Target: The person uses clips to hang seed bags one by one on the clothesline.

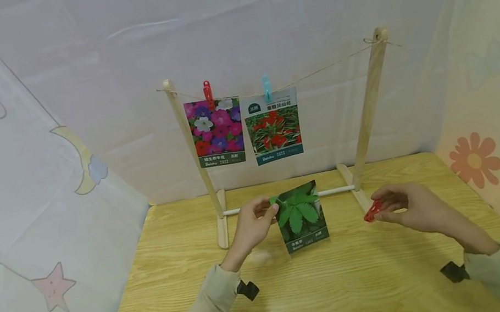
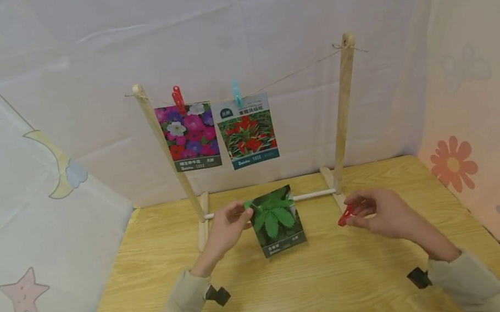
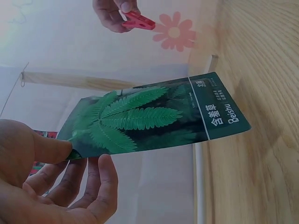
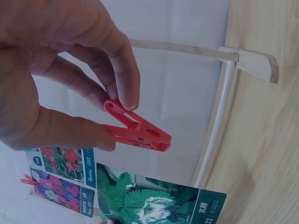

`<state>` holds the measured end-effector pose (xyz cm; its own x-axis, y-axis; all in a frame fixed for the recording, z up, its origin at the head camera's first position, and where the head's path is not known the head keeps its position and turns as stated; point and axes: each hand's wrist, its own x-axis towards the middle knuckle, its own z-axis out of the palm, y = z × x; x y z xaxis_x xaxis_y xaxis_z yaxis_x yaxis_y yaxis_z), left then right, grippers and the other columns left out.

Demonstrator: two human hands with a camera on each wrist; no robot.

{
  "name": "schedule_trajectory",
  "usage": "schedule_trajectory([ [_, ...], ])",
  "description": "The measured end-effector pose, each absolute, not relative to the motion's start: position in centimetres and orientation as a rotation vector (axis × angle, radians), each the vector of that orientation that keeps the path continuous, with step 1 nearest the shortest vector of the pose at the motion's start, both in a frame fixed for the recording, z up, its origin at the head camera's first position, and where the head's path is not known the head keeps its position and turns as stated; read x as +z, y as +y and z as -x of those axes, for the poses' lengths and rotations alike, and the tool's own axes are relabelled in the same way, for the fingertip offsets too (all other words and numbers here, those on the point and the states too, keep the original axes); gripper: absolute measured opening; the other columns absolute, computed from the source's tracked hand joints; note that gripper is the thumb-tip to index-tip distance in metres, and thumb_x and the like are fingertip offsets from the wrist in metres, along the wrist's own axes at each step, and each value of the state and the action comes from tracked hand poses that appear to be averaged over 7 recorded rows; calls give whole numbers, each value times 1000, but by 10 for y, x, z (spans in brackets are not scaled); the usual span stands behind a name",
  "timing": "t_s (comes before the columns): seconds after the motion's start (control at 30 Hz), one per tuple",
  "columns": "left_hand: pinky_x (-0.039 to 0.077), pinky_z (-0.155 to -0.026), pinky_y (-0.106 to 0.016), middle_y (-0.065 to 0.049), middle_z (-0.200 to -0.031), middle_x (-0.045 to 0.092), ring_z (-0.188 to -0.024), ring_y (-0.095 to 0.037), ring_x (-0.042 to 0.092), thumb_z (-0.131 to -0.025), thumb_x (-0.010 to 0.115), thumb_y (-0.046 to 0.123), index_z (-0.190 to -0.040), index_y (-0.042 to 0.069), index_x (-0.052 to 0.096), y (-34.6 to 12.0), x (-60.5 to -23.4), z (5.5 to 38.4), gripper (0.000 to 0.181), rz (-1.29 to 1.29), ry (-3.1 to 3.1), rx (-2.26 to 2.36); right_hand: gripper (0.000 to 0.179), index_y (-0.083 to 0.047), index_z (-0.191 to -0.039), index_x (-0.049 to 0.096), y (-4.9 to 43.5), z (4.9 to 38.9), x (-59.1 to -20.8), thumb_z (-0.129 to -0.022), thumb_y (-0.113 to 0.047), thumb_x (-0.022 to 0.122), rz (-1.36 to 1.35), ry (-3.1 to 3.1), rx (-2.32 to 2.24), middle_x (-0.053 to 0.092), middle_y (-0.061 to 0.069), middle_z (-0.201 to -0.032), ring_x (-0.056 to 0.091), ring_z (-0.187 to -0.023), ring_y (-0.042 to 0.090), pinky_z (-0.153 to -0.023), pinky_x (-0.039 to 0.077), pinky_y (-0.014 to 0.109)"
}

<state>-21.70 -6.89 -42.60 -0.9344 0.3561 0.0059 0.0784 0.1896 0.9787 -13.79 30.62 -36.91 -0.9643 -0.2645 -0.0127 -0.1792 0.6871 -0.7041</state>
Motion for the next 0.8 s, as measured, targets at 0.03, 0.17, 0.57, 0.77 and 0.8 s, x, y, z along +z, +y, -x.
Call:
schedule_trajectory([
  [0.03,65,-90,-46,-19,-118,74,-108,-33,76,-109,64,14,-124,1,73,-68,-425,217,21,-421,2245,1821,37,3,-125,71,307,138,-367,-94,-14,84,347,2785,-1141,76,12,-110,72,-89,3,-77,61,24],
  [0.17,65,-90,-46,-21,-118,74,-108,-35,76,-109,64,14,-122,1,73,-66,-420,219,21,-448,2254,1826,36,1,-126,72,309,141,-360,-96,-16,83,295,2793,-1144,76,13,-114,72,-91,1,-78,61,23],
  [0.57,66,-83,-33,-16,-117,76,-104,-31,78,-109,65,18,-118,4,75,-60,-402,223,19,-466,2329,1790,42,0,-137,69,318,146,-341,-100,-18,78,311,2858,-1093,77,18,-120,72,-96,-1,-77,60,21],
  [0.77,66,-84,-42,-15,-115,78,-102,-31,77,-108,66,18,-121,6,76,-57,-393,226,20,-491,2363,1796,40,0,-133,72,321,152,-331,-96,-11,82,426,2970,-1125,79,17,-113,67,-94,-11,-76,58,16],
  [0.8,66,-84,-45,-15,-115,78,-101,-32,77,-108,66,18,-122,5,75,-57,-391,227,21,-499,2363,1802,40,0,-132,73,321,153,-329,-95,-10,82,433,2983,-1128,79,17,-113,65,-94,-13,-76,58,15],
])
